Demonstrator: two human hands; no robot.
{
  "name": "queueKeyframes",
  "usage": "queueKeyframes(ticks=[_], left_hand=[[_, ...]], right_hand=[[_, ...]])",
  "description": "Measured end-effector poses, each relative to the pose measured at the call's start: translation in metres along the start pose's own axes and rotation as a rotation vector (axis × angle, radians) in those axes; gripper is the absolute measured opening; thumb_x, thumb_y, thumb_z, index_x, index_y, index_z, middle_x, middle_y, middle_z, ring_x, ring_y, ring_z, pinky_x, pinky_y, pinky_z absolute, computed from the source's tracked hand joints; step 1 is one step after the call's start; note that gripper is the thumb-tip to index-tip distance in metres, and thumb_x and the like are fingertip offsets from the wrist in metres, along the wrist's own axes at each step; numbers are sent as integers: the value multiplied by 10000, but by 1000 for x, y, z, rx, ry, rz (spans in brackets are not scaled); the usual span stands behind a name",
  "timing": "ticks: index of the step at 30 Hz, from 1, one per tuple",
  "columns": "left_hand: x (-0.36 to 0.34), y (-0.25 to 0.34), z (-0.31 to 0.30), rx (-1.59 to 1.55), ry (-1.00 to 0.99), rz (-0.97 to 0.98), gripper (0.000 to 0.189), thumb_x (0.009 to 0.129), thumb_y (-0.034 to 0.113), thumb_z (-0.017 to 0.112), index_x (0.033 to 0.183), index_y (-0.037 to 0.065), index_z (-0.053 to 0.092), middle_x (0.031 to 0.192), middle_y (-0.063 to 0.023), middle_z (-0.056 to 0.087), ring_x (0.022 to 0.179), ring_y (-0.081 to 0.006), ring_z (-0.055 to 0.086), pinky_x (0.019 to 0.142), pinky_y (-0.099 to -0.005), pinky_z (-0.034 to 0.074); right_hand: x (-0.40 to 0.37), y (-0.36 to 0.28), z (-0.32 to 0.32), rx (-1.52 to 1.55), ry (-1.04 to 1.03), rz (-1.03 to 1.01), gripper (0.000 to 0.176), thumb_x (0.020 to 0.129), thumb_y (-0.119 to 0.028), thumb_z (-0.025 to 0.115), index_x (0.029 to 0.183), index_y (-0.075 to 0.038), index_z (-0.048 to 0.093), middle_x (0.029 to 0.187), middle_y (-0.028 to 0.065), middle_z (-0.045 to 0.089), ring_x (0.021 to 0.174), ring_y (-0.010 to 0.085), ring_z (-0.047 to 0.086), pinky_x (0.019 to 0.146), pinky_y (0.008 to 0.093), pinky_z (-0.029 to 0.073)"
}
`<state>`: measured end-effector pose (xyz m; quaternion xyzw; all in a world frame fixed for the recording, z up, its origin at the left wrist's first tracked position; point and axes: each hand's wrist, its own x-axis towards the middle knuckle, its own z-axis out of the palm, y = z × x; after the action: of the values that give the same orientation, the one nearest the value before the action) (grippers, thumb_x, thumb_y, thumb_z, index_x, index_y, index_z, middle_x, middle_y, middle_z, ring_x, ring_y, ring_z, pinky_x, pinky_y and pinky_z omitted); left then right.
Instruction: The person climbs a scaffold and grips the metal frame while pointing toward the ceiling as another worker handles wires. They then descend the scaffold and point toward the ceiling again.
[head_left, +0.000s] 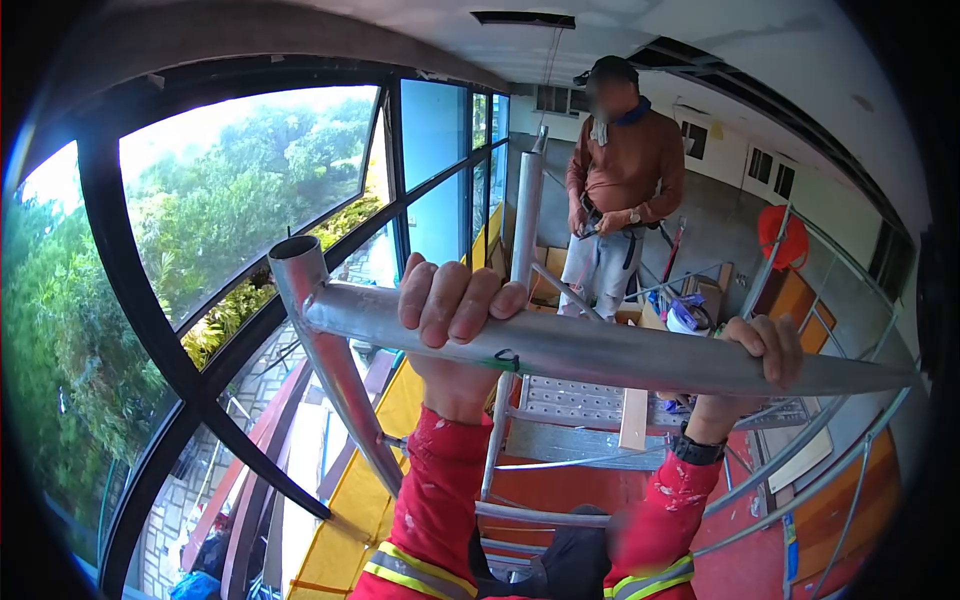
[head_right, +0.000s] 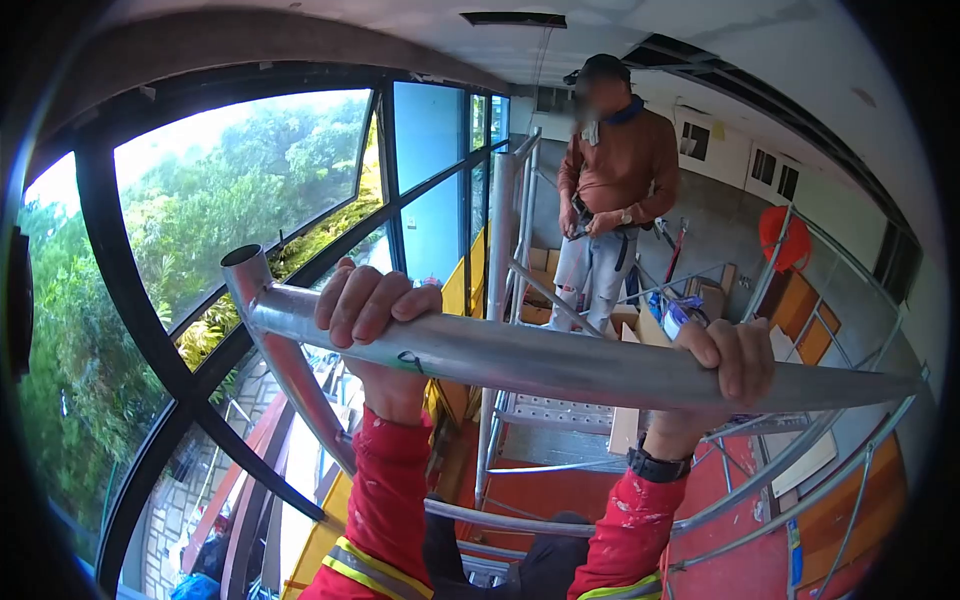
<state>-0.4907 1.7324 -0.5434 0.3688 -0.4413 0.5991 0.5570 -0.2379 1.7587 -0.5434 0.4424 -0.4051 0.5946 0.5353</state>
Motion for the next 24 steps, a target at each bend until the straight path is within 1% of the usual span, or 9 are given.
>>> queueKeyframes(ticks=[7, 14, 16, 17, 19, 20, 22, 23, 24], left_hand=[[4, 0, 8, -20, 22, -8, 584, 1017, 269, 87, 585, 179, 470, 557, 15, 474, 580, -163, 456, 744, -355, 360], [-2, -2, 1, 22, 4, 12, 538, 1020, 350, 139, 627, 151, 448, 560, -41, 430, 619, -229, 481, 729, -375, 380], [-5, -7, 1, -18, -47, 16, 547, 1021, 367, 135, 668, 118, 470, 589, -73, 446, 647, -255, 501, 764, -415, 421], [-5, -6, 0, -26, -66, 10, 552, 1021, 370, 133, 675, 107, 473, 596, -79, 451, 654, -262, 507, 777, -426, 429], [-4, -6, 1, -69, -101, -14, 563, 1021, 377, 130, 688, 86, 479, 611, -90, 460, 670, -277, 519, 804, -448, 445], [-8, -7, 2, -73, -92, -7, 564, 1021, 377, 131, 689, 83, 480, 617, -94, 464, 675, -280, 524, 804, -449, 447], [-8, -7, 4, -92, -77, -3, 567, 1022, 377, 133, 692, 77, 482, 629, -102, 471, 686, -287, 533, 804, -450, 451], [-7, -6, 3, -90, -77, -1, 567, 1023, 374, 136, 700, 72, 492, 630, -105, 477, 690, -289, 535, 785, -442, 451], [-6, -6, 2, -85, -89, 1, 569, 1022, 375, 137, 701, 71, 494, 631, -106, 480, 690, -290, 535, 780, -439, 451]], right_hand=[[-2, -6, 0, -2, 49, 8, 371, 1008, -266, 332, 682, -155, 470, 595, -20, 459, 634, 86, 490, 804, 294, 371], [-7, -8, 7, 157, 110, 46, 170, 885, -133, 494, 718, -153, 466, 635, -38, 492, 695, 96, 485, 839, 315, 357], [-18, -20, -1, -255, 306, -58, 138, 882, -134, 499, 747, -147, 474, 645, -34, 504, 757, 117, 486, 884, 320, 349], [-23, -42, -17, -700, 483, -185, 133, 893, -144, 494, 762, -144, 474, 650, -36, 507, 801, 120, 488, 908, 321, 343], [-29, -61, -27, -717, 501, -144, 130, 913, -167, 482, 787, -140, 472, 654, -34, 512, 881, 118, 486, 949, 325, 328], [-37, -72, -28, -274, 355, 19, 133, 923, -182, 476, 798, -138, 468, 654, -31, 513, 917, 112, 482, 967, 328, 319], [-35, -66, -25, -401, 373, -28, 148, 939, -205, 466, 806, -139, 460, 672, -15, 519, 978, 108, 468, 991, 337, 303], [-33, -64, -32, -970, 523, -233, 159, 944, -215, 461, 804, -141, 455, 689, -3, 524, 1002, 109, 458, 997, 343, 296], [-35, -70, -37, -944, 543, -273, 140, 950, -239, 458, 860, -132, 475, 771, 13, 534, 1023, 129, 471, 986, 355, 314]])
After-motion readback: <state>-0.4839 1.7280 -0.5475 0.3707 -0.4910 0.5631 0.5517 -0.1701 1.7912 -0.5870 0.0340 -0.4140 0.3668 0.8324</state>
